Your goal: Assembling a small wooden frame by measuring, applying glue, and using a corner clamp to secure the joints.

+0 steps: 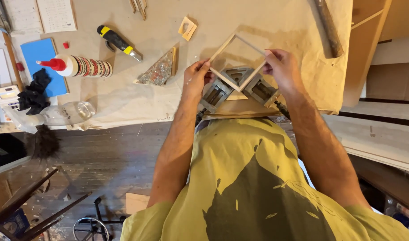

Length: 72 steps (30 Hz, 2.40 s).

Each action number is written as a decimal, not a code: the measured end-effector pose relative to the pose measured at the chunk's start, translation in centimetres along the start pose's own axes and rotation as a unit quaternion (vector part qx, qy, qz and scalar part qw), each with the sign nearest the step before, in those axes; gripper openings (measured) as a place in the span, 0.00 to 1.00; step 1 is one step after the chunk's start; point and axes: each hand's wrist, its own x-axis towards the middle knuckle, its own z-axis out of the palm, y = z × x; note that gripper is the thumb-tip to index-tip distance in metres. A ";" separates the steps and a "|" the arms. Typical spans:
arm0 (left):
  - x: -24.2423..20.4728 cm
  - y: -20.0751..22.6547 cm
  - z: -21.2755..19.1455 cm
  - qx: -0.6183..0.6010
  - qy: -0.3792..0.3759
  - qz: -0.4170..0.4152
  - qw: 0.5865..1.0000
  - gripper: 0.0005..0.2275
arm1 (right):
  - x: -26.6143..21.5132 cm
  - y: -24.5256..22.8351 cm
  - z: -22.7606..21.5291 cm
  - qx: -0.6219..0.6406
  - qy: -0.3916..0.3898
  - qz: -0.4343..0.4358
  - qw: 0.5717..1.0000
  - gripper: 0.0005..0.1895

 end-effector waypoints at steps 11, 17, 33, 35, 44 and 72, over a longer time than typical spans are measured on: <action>-7.7 4.1 -0.2 0.056 -0.161 0.208 0.963 0.07 | -5.5 -3.0 -2.2 0.021 -0.057 -0.158 0.986 0.09; -9.1 5.4 0.2 0.042 -0.176 0.074 0.981 0.20 | -7.3 -2.6 -2.2 -0.004 -0.090 -0.104 0.991 0.18; -7.5 6.9 0.6 0.009 -0.094 0.077 0.993 0.15 | -8.6 -1.7 -2.1 0.028 -0.131 -0.097 0.986 0.17; -7.6 6.9 0.2 0.002 -0.071 0.066 0.995 0.16 | -9.1 -1.1 -2.0 0.037 -0.136 -0.039 0.989 0.17; -8.2 3.7 -1.0 0.040 -0.093 0.035 0.994 0.20 | -9.4 1.8 -0.7 0.152 -0.050 0.010 0.987 0.17; 1.3 0.0 -0.6 -0.055 -0.150 0.180 0.971 0.26 | -0.7 2.1 1.5 0.147 -0.056 -0.041 0.987 0.19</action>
